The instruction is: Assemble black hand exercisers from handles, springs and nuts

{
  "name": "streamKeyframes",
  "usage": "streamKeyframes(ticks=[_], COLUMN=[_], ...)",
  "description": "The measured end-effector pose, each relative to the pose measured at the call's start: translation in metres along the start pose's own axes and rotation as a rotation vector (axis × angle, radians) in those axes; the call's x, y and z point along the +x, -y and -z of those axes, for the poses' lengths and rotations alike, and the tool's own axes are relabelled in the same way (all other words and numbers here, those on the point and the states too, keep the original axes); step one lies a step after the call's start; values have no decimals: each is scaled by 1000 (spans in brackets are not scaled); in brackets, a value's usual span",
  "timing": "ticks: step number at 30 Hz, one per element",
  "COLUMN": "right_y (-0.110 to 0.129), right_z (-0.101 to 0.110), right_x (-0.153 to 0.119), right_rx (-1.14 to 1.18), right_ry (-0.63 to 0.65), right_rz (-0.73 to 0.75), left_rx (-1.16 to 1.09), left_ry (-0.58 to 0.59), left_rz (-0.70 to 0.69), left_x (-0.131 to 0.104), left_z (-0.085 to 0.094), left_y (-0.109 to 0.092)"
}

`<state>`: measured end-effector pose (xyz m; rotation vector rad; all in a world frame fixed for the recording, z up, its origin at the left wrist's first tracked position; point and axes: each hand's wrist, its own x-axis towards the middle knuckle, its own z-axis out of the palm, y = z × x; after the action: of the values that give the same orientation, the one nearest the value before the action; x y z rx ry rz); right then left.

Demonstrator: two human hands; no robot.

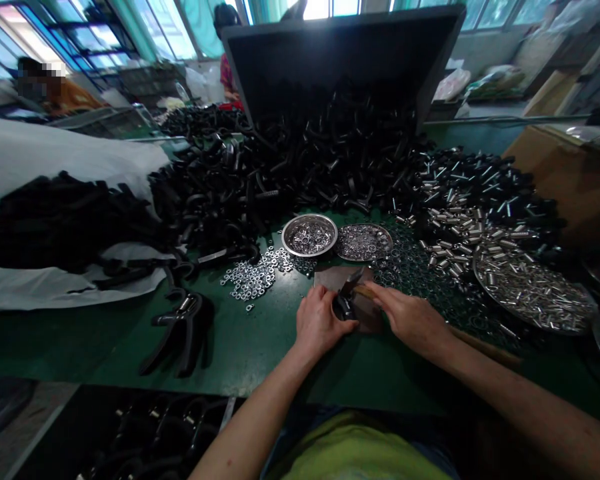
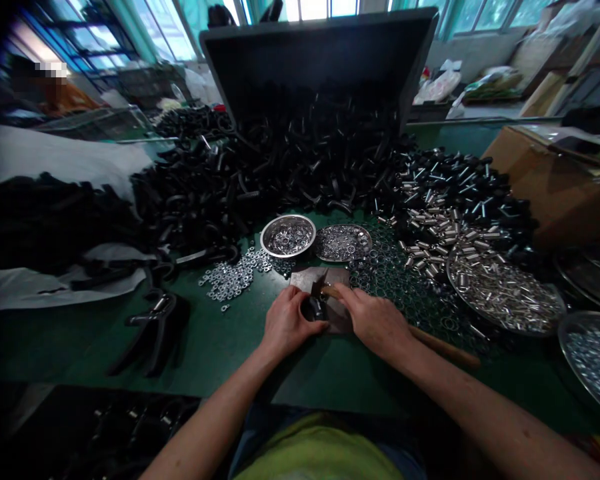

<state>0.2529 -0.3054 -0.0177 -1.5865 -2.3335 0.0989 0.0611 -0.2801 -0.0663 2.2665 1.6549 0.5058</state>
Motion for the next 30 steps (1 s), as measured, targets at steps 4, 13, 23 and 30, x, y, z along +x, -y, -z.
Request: streamKeyframes(ticks=[4,13,23,30], right_y=[2,-38,-74,13], right_z=[7,-21,-18,-19], right_x=[-1,-15,-12,23], right_rx=[68,-315,-76,474], right_ry=[-318,-73,-226,-144], right_rz=[-11,-176,-336,-165], left_rx=[13,-11,-618,-622], left_ry=[-4,-4,-144,35], left_rz=[9,48,280,-134], left_x=[0,-2,-8,9], left_z=[1,0,9,26], left_y=[0,-4,-23,-6])
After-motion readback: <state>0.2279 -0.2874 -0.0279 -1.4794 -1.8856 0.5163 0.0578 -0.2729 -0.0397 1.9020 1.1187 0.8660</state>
